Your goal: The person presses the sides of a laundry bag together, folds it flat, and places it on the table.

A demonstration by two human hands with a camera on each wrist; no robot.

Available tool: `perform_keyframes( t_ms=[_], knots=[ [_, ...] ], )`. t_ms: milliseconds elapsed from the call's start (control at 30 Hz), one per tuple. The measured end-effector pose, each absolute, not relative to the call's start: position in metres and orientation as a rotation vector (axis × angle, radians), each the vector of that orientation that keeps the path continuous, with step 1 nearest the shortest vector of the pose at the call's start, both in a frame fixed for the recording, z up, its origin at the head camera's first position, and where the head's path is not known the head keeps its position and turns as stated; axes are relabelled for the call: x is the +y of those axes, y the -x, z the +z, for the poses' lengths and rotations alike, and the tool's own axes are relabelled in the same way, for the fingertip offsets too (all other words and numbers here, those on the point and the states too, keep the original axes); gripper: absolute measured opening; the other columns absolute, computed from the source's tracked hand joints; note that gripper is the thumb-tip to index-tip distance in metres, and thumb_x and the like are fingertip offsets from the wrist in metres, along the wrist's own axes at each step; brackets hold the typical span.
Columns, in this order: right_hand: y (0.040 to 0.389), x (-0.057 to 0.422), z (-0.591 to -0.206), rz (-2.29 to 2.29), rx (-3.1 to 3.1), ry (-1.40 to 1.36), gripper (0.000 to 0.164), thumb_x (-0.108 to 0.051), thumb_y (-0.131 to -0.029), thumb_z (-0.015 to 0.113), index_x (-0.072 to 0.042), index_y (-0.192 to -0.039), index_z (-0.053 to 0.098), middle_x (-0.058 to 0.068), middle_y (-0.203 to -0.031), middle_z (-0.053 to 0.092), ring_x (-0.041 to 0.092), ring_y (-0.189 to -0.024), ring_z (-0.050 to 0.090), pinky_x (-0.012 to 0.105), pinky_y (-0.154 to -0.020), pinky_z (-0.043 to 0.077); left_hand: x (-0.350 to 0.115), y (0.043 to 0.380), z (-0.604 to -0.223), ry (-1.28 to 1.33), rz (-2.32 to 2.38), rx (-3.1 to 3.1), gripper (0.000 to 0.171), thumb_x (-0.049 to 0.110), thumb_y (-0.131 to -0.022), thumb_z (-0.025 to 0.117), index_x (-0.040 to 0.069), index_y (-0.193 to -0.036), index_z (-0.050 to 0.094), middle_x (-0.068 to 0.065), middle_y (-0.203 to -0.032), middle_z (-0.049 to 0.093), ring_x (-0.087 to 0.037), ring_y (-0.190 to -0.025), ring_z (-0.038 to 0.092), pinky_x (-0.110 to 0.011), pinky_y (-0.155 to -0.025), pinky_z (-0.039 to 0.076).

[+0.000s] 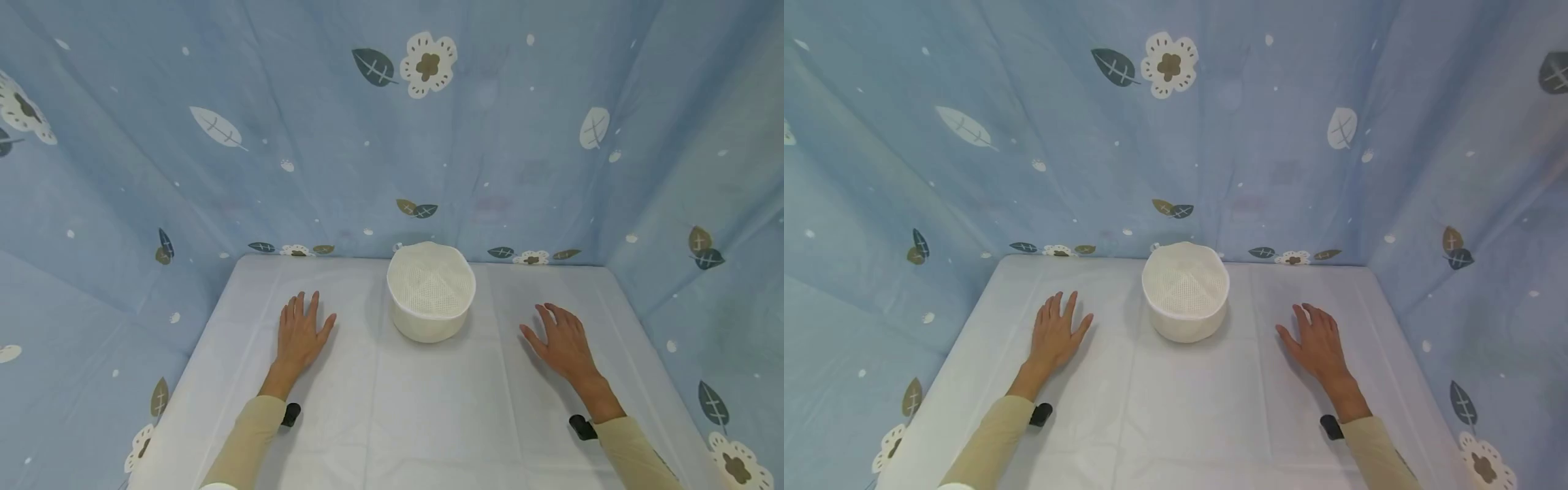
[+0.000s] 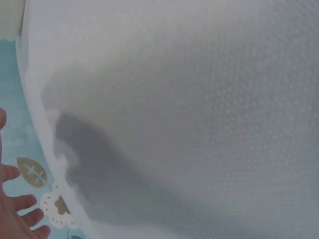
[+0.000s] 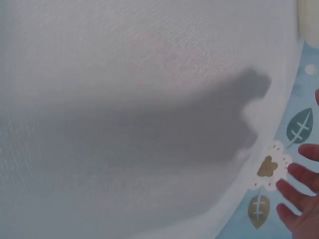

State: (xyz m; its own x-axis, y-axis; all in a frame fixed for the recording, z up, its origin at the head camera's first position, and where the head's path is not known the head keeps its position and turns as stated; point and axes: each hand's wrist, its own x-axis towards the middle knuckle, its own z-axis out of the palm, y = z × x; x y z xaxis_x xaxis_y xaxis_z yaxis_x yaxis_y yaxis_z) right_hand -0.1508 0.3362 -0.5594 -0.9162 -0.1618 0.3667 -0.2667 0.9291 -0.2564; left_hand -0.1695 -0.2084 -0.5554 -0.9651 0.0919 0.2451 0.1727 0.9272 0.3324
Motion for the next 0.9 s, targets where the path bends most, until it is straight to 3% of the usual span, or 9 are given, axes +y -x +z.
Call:
perform_keyframes(
  t_ms=[133,300,500,900],
  knots=[
    [0.154,0.333,-0.558,0.455,-2.655,-0.367,0.05,-0.022,-0.089,0.078,0.01,-0.123,0.062,0.031,-0.122,0.061,0.05,-0.115,0.056,0.067,-0.1,0.041,-0.207,0.169,-0.554,0.214,-0.527,-2.774,0.063,0.037,-0.104,0.059,-0.006,-0.148,0.046,-0.036,-0.14,0.047,-0.052,-0.129,0.045,-0.062,-0.109,0.038],
    [0.159,0.331,-0.55,0.458,-2.535,-0.447,0.045,-0.014,-0.08,0.085,0.011,-0.114,0.067,0.031,-0.111,0.066,0.05,-0.099,0.063,0.065,-0.084,0.052,-0.203,0.173,-0.55,0.234,-0.525,-2.668,0.056,0.033,-0.103,0.062,-0.009,-0.139,0.055,-0.034,-0.126,0.057,-0.05,-0.113,0.055,-0.06,-0.095,0.049],
    [0.16,0.327,-0.539,0.479,-2.498,-0.466,0.04,-0.006,-0.08,0.084,0.01,-0.113,0.068,0.031,-0.107,0.067,0.048,-0.094,0.065,0.062,-0.077,0.055,-0.195,0.176,-0.539,0.257,-0.521,-2.598,0.049,0.031,-0.102,0.063,-0.009,-0.129,0.063,-0.032,-0.118,0.061,-0.047,-0.104,0.059,-0.057,-0.085,0.053],
    [0.165,0.314,-0.521,0.559,-2.538,-0.411,0.035,-0.004,-0.086,0.081,0.008,-0.116,0.068,0.026,-0.108,0.069,0.041,-0.09,0.068,0.056,-0.072,0.057,-0.181,0.184,-0.52,0.313,-0.533,-2.495,0.04,0.027,-0.102,0.065,-0.009,-0.118,0.069,-0.029,-0.108,0.066,-0.044,-0.094,0.063,-0.054,-0.079,0.056]
  ],
)
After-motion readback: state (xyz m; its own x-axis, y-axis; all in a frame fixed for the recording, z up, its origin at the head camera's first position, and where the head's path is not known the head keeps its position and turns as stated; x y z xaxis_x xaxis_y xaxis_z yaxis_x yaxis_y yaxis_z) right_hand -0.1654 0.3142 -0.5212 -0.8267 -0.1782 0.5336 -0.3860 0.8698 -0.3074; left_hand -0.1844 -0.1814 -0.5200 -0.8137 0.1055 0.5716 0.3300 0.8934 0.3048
